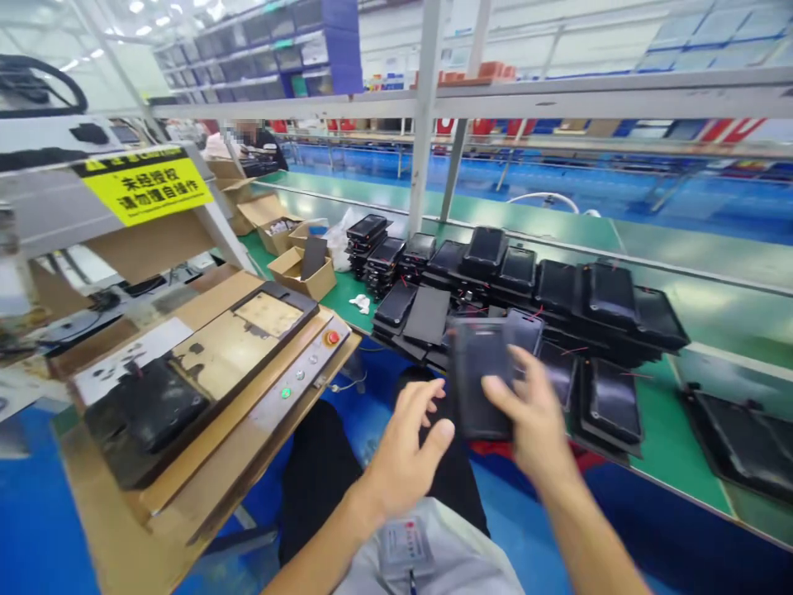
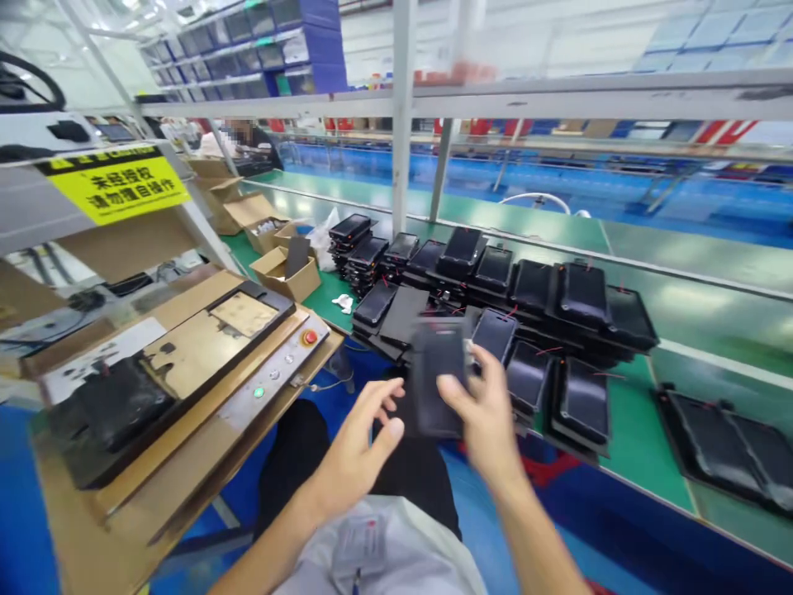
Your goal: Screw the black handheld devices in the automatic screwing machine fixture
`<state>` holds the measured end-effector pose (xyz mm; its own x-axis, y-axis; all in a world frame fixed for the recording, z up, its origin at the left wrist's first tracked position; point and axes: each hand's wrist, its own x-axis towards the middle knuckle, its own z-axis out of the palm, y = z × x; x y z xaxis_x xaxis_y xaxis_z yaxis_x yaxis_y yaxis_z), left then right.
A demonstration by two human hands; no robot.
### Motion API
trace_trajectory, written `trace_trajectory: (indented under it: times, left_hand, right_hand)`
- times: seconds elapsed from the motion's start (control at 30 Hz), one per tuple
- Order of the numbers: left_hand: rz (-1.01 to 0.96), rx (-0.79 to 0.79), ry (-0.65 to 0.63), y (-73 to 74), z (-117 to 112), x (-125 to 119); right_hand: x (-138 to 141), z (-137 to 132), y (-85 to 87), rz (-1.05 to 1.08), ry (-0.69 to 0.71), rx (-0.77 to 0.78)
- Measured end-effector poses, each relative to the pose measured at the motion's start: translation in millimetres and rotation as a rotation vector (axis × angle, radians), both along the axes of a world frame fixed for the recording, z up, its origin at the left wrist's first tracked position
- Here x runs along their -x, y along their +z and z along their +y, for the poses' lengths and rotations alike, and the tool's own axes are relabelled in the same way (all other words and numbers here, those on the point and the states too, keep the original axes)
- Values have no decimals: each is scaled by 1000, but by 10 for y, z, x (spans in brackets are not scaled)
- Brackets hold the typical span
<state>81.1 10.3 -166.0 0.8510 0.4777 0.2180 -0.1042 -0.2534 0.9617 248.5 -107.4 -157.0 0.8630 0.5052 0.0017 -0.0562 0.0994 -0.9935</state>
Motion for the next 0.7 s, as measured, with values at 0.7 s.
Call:
trace_trajectory:
  times: [0.7]
  left_hand:
    - [-418, 497, 526, 287, 997, 467]
  right_hand:
    - [-1254, 1781, -369, -802, 75, 776]
